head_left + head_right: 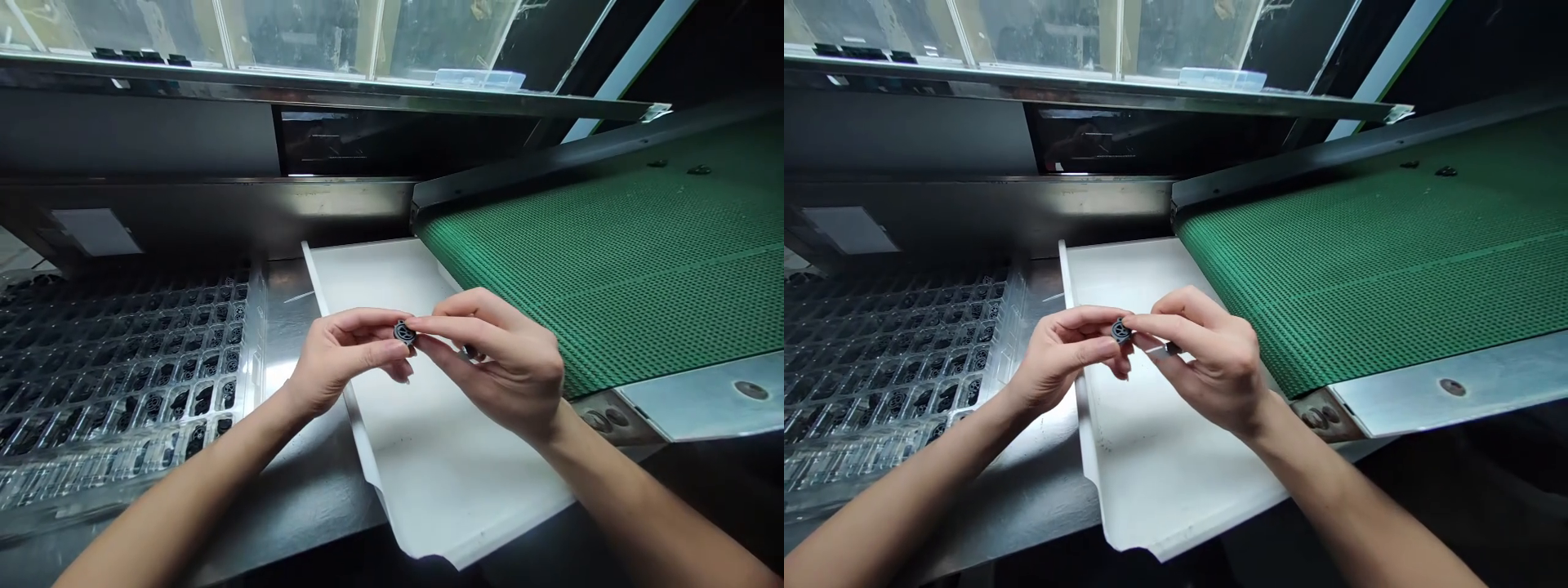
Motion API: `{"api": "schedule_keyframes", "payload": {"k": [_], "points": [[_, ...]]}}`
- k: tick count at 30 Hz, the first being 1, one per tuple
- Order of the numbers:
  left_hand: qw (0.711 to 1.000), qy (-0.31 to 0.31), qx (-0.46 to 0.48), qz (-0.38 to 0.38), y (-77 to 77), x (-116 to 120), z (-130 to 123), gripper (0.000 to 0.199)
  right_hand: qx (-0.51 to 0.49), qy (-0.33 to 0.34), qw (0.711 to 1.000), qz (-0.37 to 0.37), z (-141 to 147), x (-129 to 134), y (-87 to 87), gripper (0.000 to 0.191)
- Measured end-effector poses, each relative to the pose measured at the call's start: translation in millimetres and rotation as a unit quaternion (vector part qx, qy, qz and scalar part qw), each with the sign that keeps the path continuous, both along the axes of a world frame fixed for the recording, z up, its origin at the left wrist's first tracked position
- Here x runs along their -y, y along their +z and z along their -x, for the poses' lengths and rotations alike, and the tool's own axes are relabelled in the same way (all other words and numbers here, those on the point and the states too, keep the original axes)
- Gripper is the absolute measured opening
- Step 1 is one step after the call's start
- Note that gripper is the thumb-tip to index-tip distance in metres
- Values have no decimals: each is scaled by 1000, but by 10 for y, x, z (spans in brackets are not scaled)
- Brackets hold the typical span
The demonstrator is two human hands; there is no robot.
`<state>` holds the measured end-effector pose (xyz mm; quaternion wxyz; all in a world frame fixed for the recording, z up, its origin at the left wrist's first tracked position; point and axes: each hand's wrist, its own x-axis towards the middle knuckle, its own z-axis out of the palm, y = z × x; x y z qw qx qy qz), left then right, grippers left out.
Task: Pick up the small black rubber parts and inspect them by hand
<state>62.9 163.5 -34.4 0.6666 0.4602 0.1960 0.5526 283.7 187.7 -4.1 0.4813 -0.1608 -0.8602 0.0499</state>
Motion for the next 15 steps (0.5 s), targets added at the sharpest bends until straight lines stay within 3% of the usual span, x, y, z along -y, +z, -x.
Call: {"api": "schedule_keyframes", "payload": {"k": [6,8,10,15], "points": [[997,65,-8,-40,-21,8,-30,32,-4,-11,994,113,-7,34,42,23],[996,75,-16,-43,6,12,-20,33,10,-17,990,139,-27,31,42,39],[995,87,-24,-42,39,17,-5,33,22,-21,990,139,-41,20,33,54],[992,117,-39,-39,70,34,4,33,21,-13,997,73,-18,22,9,37]]}}
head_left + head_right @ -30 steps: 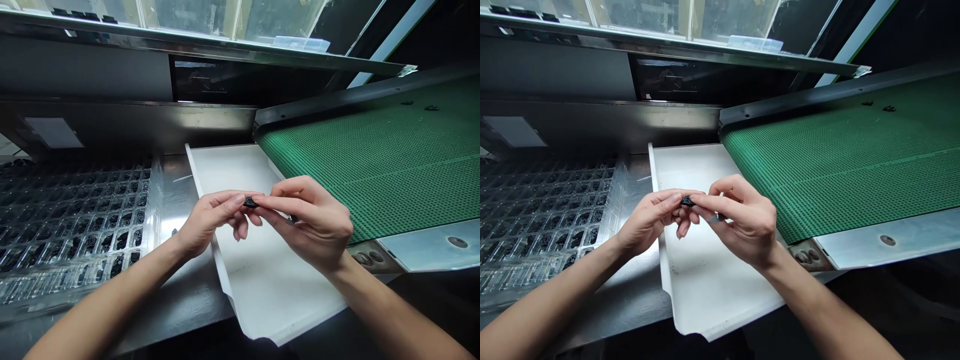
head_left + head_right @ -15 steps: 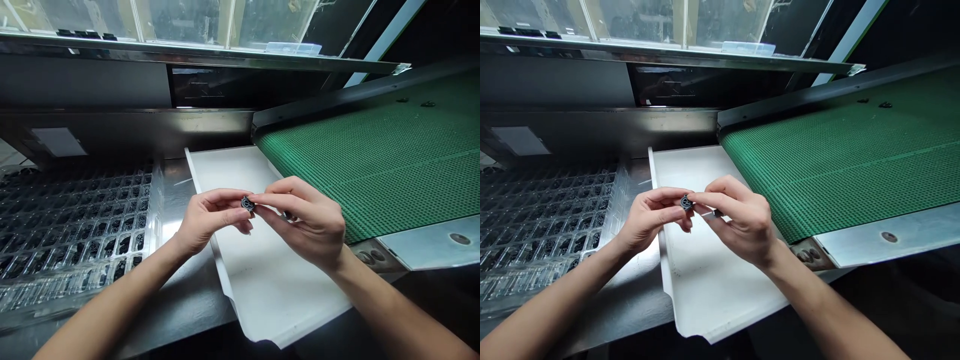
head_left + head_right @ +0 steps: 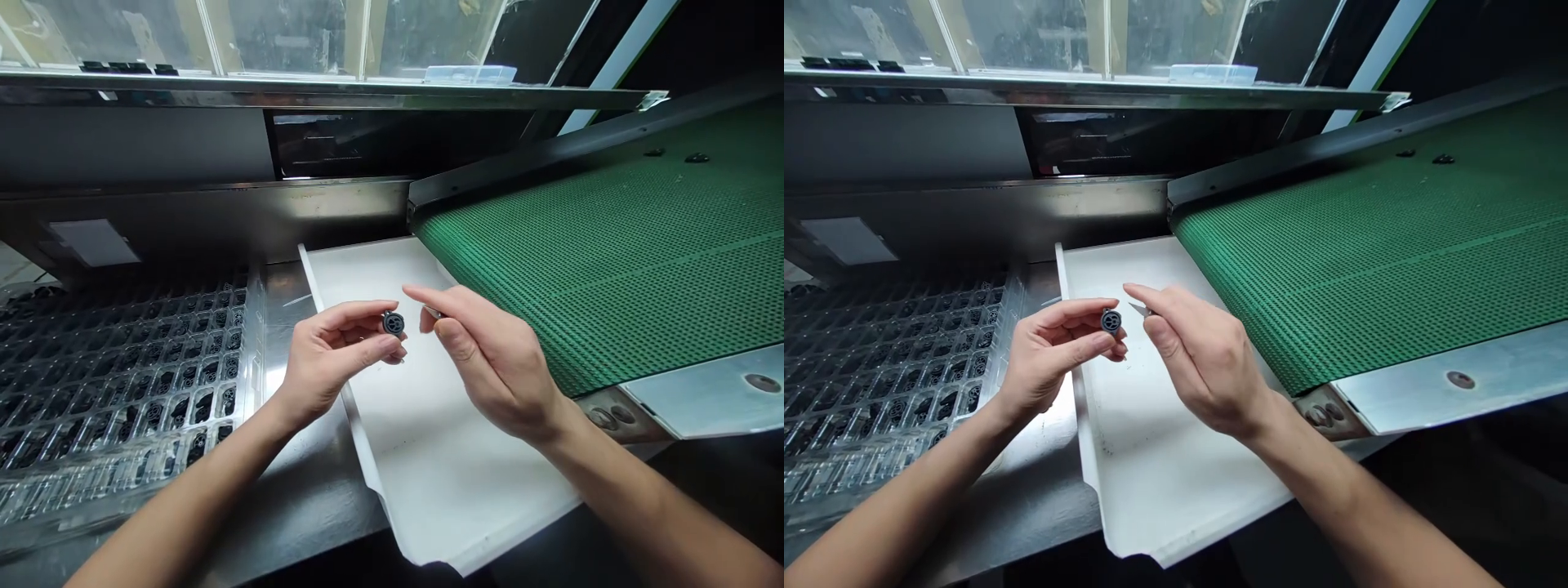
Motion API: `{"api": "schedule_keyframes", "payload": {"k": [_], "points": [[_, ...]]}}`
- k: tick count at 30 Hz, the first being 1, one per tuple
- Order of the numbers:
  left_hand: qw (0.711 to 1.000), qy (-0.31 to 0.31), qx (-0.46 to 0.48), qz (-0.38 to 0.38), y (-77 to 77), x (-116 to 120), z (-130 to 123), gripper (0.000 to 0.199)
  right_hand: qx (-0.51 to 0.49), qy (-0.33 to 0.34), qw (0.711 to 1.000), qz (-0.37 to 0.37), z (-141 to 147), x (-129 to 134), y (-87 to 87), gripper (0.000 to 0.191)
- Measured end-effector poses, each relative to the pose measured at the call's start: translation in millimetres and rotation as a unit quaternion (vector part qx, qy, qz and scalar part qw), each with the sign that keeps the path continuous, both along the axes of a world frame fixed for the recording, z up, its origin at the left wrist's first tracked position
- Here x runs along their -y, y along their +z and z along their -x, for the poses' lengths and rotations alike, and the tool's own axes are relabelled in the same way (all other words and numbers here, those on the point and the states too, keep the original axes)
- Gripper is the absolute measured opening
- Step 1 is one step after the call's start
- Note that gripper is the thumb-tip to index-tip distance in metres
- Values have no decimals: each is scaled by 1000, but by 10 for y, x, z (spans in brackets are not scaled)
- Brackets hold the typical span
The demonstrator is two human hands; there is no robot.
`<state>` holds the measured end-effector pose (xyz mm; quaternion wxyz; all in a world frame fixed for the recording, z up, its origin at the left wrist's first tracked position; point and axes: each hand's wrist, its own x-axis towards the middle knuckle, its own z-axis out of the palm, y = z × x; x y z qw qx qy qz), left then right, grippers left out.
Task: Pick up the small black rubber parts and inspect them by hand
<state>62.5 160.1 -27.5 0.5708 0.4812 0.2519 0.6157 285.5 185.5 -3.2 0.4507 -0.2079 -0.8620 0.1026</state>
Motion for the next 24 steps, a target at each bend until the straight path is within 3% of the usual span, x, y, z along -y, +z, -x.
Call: {"api": "schedule_keyframes", "payload": {"k": [9,24], "points": [[999,-34,13,8,7,1,-15,27,24,-6,999,-26,18,18,-34,37],[1000,-20,3,1,-15,-34,5,27,30,-9,999,-45,32,18,-37,37]]}}
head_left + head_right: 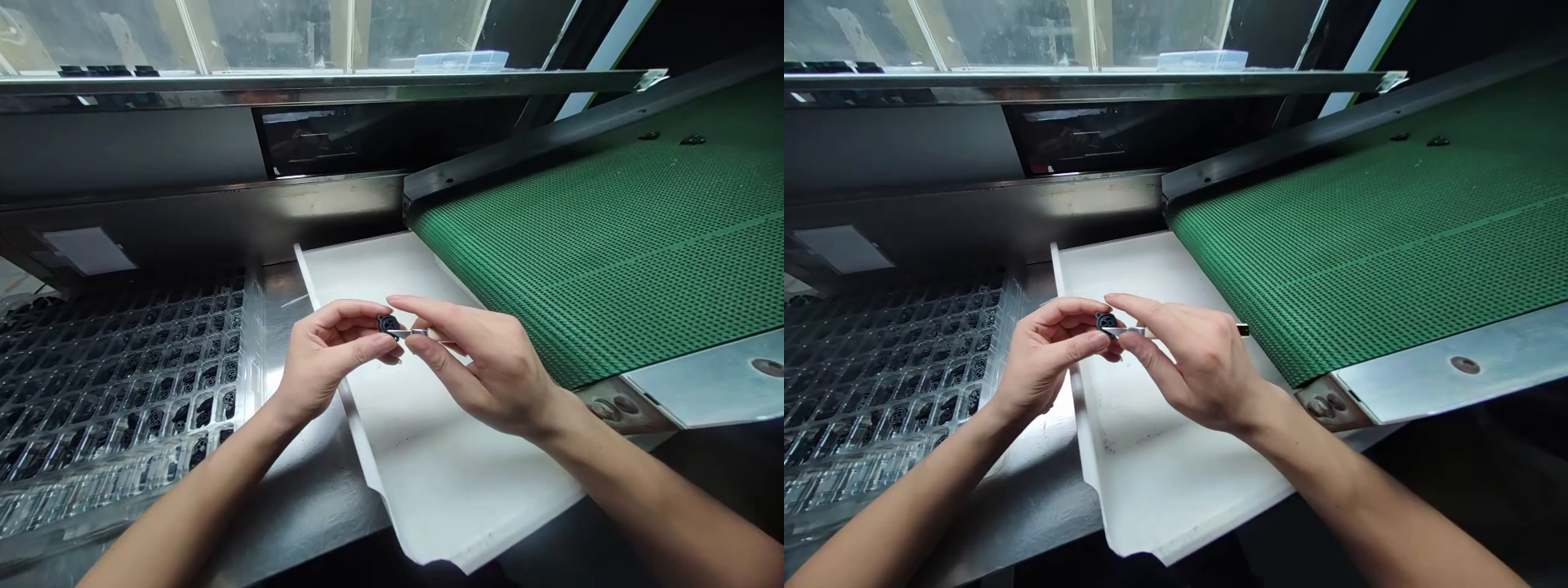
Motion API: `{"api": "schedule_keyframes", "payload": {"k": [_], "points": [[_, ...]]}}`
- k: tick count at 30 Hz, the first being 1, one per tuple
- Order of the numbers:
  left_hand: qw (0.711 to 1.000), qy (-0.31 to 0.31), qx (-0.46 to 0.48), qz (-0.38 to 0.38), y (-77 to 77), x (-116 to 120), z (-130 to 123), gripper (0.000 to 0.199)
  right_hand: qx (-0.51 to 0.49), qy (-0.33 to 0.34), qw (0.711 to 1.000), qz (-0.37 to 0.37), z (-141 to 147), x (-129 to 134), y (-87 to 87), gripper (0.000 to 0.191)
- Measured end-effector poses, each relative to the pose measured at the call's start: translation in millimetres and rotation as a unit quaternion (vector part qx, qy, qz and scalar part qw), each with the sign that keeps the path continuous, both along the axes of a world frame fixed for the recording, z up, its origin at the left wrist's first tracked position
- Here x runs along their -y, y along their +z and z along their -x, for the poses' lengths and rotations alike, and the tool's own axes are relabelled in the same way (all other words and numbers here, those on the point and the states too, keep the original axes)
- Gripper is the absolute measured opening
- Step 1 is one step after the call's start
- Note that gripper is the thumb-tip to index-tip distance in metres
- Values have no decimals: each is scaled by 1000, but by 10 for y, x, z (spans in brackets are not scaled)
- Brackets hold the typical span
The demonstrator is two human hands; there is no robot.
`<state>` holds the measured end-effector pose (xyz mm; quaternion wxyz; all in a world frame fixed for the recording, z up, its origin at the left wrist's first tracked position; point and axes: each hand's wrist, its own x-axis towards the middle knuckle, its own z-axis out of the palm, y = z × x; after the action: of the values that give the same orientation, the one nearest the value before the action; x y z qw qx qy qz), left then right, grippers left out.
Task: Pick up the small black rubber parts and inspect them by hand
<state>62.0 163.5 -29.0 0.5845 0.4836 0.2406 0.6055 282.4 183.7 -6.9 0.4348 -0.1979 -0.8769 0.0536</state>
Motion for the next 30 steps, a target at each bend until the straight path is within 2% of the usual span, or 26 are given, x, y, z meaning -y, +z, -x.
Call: {"api": "schedule_keyframes", "payload": {"k": [19,30], "points": [[999,35,-26,5,3,46,9,26,0,26,1000,5,0,17,36,42],[1000,7,-19,-4,-4,38,42,24,-9,35,999,22,8,2,19,37]]}}
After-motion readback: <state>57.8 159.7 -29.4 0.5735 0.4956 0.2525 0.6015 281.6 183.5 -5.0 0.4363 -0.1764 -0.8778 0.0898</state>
